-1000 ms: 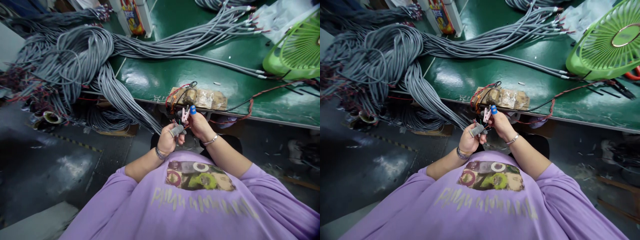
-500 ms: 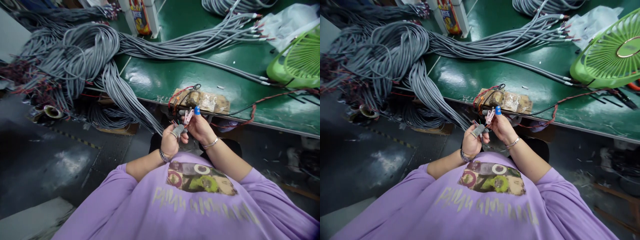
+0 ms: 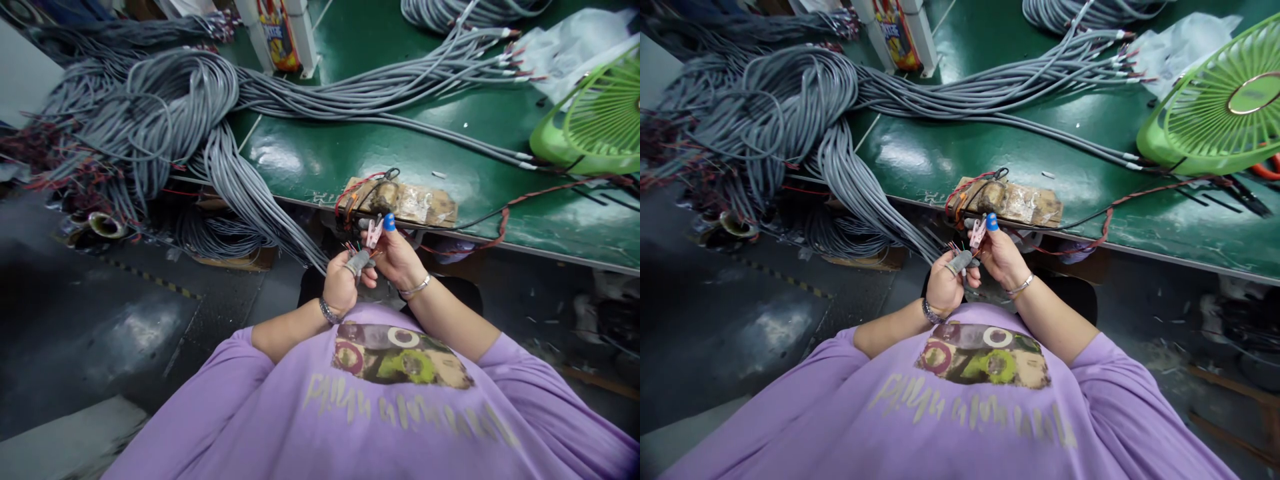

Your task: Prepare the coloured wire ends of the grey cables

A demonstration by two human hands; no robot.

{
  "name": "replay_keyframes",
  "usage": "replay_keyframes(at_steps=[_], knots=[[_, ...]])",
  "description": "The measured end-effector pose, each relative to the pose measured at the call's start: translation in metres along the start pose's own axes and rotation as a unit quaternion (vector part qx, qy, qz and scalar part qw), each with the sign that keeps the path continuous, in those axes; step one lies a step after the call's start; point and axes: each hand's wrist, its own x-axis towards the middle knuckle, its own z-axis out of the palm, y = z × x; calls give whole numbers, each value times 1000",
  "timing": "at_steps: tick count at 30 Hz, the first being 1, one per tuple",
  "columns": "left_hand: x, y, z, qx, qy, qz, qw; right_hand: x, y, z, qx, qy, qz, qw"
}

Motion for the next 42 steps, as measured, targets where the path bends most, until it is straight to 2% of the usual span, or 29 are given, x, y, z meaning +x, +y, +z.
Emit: replay_keyframes(at_steps=[4,8,10,15,20,22,24,26,29,35,42], knots=[[-3,-5,-7,11,-11,16,1000,-8,0,-4,85,37,7,996],[-4,-13,-19,32,-26,32,999,-19,-5,-16,60,-32,99,993],[-5,-16,-24,49,-32,40,998,-24,-7,-21,31,-60,115,991],[-8,-13,-25,114,-67,36,991,-30,-13,-19,-53,-55,71,995],[-9,-8,-22,170,-148,-31,974,-36,-18,-10,-111,-90,64,988],[-8,-9,-22,149,-133,-32,979,-37,-16,-13,-99,-79,52,991],[-6,-10,-24,102,-92,-26,990,-36,-11,-20,-65,-45,33,996],[-4,-12,-25,56,-54,-23,997,-36,-6,-27,-25,-28,47,998],[-2,-14,-26,22,-38,-18,999,-38,-2,-32,-27,-52,53,997],[-4,-13,-25,-1,-47,-23,999,-40,2,-22,-43,-46,2,998],[-2,-9,-28,-20,-124,-83,989,-33,8,-23,-56,-91,-36,994]])
